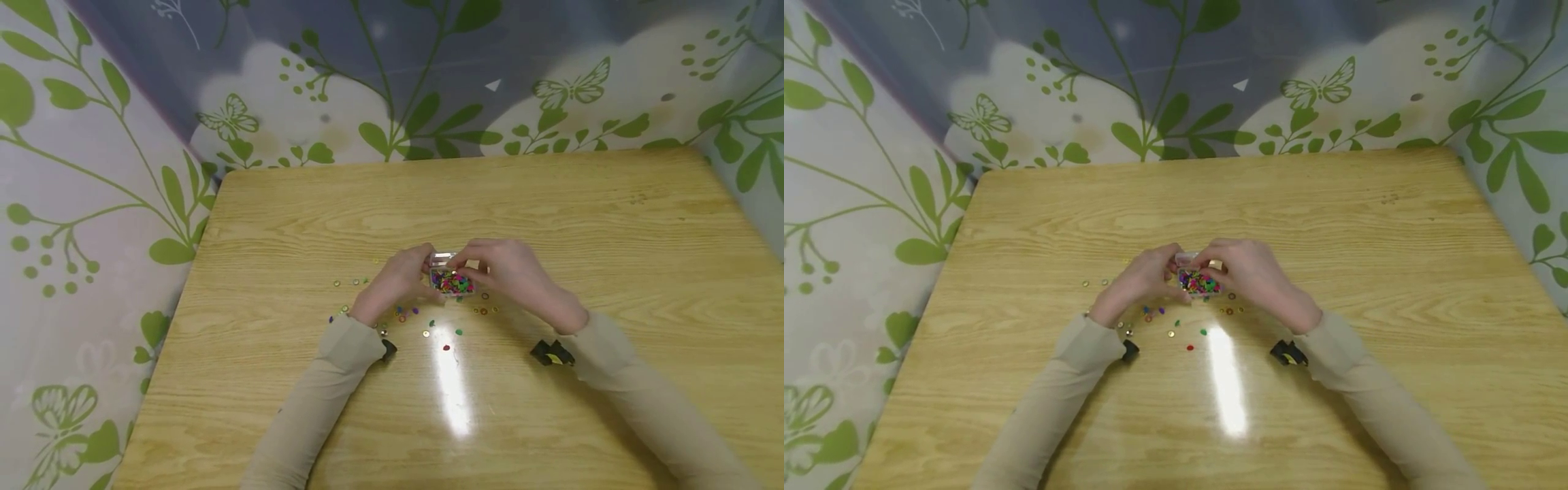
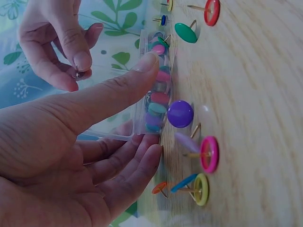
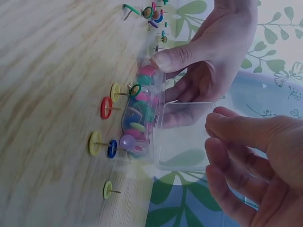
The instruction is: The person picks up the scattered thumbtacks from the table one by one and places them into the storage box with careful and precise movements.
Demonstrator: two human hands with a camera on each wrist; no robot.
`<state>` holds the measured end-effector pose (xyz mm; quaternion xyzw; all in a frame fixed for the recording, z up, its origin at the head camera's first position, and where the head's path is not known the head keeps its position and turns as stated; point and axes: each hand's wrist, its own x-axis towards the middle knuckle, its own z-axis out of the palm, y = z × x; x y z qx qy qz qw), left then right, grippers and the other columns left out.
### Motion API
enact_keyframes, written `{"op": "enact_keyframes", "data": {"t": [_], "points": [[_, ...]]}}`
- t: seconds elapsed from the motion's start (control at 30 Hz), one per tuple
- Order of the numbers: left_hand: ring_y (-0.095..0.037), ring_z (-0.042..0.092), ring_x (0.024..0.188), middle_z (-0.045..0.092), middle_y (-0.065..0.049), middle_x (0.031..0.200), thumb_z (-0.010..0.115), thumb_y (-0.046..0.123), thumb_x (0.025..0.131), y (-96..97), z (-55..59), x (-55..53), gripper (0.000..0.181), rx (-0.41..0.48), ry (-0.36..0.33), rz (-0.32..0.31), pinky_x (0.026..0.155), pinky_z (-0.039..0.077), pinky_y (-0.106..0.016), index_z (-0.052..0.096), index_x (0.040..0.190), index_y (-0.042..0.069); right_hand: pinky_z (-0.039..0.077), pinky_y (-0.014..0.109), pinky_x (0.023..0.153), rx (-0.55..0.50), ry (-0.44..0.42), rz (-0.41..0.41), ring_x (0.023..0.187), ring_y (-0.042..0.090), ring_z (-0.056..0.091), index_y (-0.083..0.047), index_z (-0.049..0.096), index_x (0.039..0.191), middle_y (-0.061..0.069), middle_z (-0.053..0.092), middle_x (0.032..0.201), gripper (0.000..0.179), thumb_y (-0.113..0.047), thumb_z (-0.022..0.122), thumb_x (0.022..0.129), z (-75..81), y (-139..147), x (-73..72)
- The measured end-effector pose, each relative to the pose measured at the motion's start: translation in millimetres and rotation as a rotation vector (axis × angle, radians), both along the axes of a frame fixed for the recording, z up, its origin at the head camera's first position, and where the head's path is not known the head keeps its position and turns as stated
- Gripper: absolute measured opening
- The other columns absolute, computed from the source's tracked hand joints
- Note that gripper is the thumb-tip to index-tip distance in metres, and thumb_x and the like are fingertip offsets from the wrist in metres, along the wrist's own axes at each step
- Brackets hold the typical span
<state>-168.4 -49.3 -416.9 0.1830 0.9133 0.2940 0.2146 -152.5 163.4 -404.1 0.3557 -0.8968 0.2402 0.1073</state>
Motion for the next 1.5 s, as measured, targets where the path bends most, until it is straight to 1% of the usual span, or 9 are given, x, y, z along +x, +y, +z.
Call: {"op": "enact_keyframes", "data": {"t": [0.17, 0.33, 0.53, 0.63, 0.77, 0.9, 1.0, 1.3, 1.5], "points": [[-0.020, 0.059, 0.097, 0.063, -0.004, 0.114, 0.091, 0.027, 0.075, 0.0, 0.1, -0.7, 0.061, 0.003, 0.004, -0.007, 0.085, 0.052, -0.033, 0.056, 0.122, 0.009, 0.044, 0.020, 0.046, -0.008, -0.045, -0.037, 0.058, 0.012, 0.068, -0.013, 0.079, 0.099, 0.007, 0.078, 0.096, 0.016, -0.006, 0.081, 0.084, 1.5, 2, 0.9], [-0.019, 0.057, 0.093, 0.062, -0.003, 0.109, 0.092, 0.027, 0.074, 0.1, -0.3, -1.0, 0.059, 0.000, 0.004, -0.004, 0.082, 0.051, -0.030, 0.056, 0.118, 0.009, 0.051, 0.027, 0.051, 0.010, -0.064, -0.069, 0.062, 0.013, 0.068, -0.014, 0.079, 0.099, 0.006, 0.078, 0.098, 0.015, -0.006, 0.079, 0.087, 3.8, 12, 2.6], [-0.019, 0.056, 0.090, 0.060, -0.002, 0.107, 0.092, 0.027, 0.074, -0.2, 1.4, -0.1, 0.058, 0.002, -0.015, 0.009, 0.079, 0.051, -0.029, 0.056, 0.116, 0.010, 0.051, 0.029, 0.053, 0.031, -0.053, -0.087, 0.063, 0.013, 0.067, -0.012, 0.077, 0.098, 0.005, 0.077, 0.095, 0.012, -0.005, 0.077, 0.088, 4.3, 30, 2.3], [-0.019, 0.056, 0.089, 0.060, -0.002, 0.107, 0.091, 0.028, 0.074, -0.5, 1.9, -0.1, 0.058, 0.002, -0.017, 0.010, 0.078, 0.051, -0.029, 0.055, 0.115, 0.010, 0.052, 0.030, 0.055, 0.094, -0.113, -0.103, 0.066, 0.013, 0.068, -0.012, 0.077, 0.097, 0.003, 0.077, 0.093, 0.010, -0.008, 0.077, 0.088, 4.0, 38, 2.0], [-0.018, 0.055, 0.087, 0.060, -0.002, 0.107, 0.091, 0.028, 0.074, -0.9, 1.4, -0.5, 0.057, -0.002, -0.011, 0.004, 0.077, 0.050, -0.028, 0.056, 0.115, 0.010, 0.054, 0.033, 0.061, 0.193, -0.238, -0.104, 0.073, 0.014, 0.068, -0.015, 0.077, 0.094, -0.001, 0.077, 0.092, 0.009, -0.010, 0.080, 0.086, 1.0, 45, 3.1], [-0.018, 0.054, 0.086, 0.060, -0.002, 0.106, 0.091, 0.029, 0.074, -0.9, 0.5, -0.7, 0.057, -0.005, -0.009, 0.001, 0.076, 0.049, -0.028, 0.055, 0.115, 0.010, 0.056, 0.037, 0.068, 0.231, -0.313, -0.089, 0.078, 0.015, 0.069, -0.016, 0.077, 0.090, -0.001, 0.076, 0.092, 0.009, -0.010, 0.081, 0.084, -4.1, 48, 4.4], [-0.018, 0.054, 0.086, 0.060, -0.001, 0.106, 0.091, 0.029, 0.074, -0.5, 0.3, -0.5, 0.058, -0.004, -0.011, 0.002, 0.076, 0.050, -0.028, 0.056, 0.115, 0.010, 0.057, 0.038, 0.069, 0.233, -0.322, -0.089, 0.079, 0.016, 0.069, -0.016, 0.076, 0.088, -0.001, 0.076, 0.092, 0.009, -0.010, 0.082, 0.084, -7.8, 48, 4.2], [-0.018, 0.055, 0.089, 0.061, -0.002, 0.107, 0.092, 0.028, 0.074, 1.1, 0.7, -0.9, 0.058, -0.019, -0.001, -0.006, 0.078, 0.049, -0.029, 0.056, 0.115, 0.009, 0.047, 0.028, 0.051, 0.207, -0.334, -0.135, 0.060, 0.010, 0.060, -0.012, 0.067, 0.090, 0.003, 0.073, 0.080, 0.007, -0.009, 0.074, 0.090, -6.6, 49, 3.5], [-0.017, 0.055, 0.088, 0.060, -0.002, 0.106, 0.091, 0.029, 0.074, 1.4, 0.3, -1.4, 0.056, -0.021, 0.000, -0.007, 0.077, 0.049, -0.028, 0.055, 0.113, 0.010, 0.049, 0.028, 0.054, 0.166, -0.284, -0.140, 0.064, 0.011, 0.064, -0.013, 0.074, 0.095, 0.001, 0.075, 0.085, 0.006, -0.010, 0.074, 0.090, -3.5, 48, 3.2]]}}
